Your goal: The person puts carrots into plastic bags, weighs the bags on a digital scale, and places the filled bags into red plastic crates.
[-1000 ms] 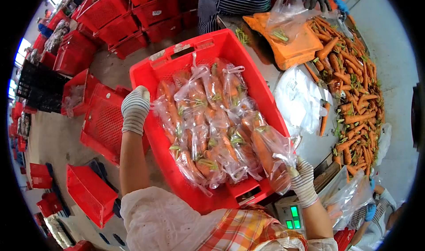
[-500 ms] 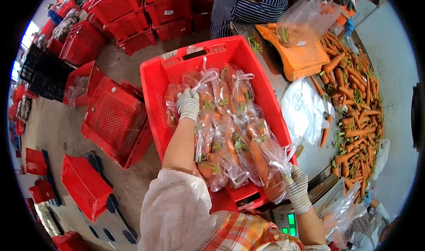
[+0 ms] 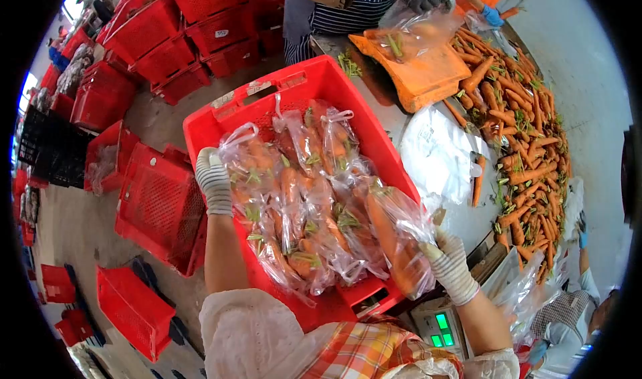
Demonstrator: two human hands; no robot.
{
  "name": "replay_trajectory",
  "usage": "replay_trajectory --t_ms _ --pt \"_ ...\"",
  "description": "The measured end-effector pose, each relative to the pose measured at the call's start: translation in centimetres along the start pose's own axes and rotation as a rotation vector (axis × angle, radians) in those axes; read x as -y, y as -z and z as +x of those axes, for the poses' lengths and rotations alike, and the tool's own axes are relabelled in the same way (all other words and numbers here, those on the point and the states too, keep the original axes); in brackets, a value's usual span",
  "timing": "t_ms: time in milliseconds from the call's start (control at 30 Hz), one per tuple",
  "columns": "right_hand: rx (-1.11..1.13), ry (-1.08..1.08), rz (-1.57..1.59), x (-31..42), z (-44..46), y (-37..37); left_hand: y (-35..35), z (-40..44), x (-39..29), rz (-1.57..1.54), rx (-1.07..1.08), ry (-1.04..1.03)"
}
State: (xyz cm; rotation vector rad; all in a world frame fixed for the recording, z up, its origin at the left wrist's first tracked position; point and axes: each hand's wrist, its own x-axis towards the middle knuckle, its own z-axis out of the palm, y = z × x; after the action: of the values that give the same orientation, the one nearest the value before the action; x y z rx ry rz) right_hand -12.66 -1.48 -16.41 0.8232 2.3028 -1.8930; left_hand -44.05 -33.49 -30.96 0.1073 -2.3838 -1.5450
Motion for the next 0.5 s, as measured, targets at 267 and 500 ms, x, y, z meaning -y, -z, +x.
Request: replay_trajectory --t_ms 267,500 --pt "0.305 0.135 0.114 6.0 9.9 -5.9 0.9 0.3 0.9 0.225 0.063 0.011" --pt "0.161 0.081 0.171 6.4 12.5 -7.1 2.5 0.2 -0.1 0.338 0.251 -0.088"
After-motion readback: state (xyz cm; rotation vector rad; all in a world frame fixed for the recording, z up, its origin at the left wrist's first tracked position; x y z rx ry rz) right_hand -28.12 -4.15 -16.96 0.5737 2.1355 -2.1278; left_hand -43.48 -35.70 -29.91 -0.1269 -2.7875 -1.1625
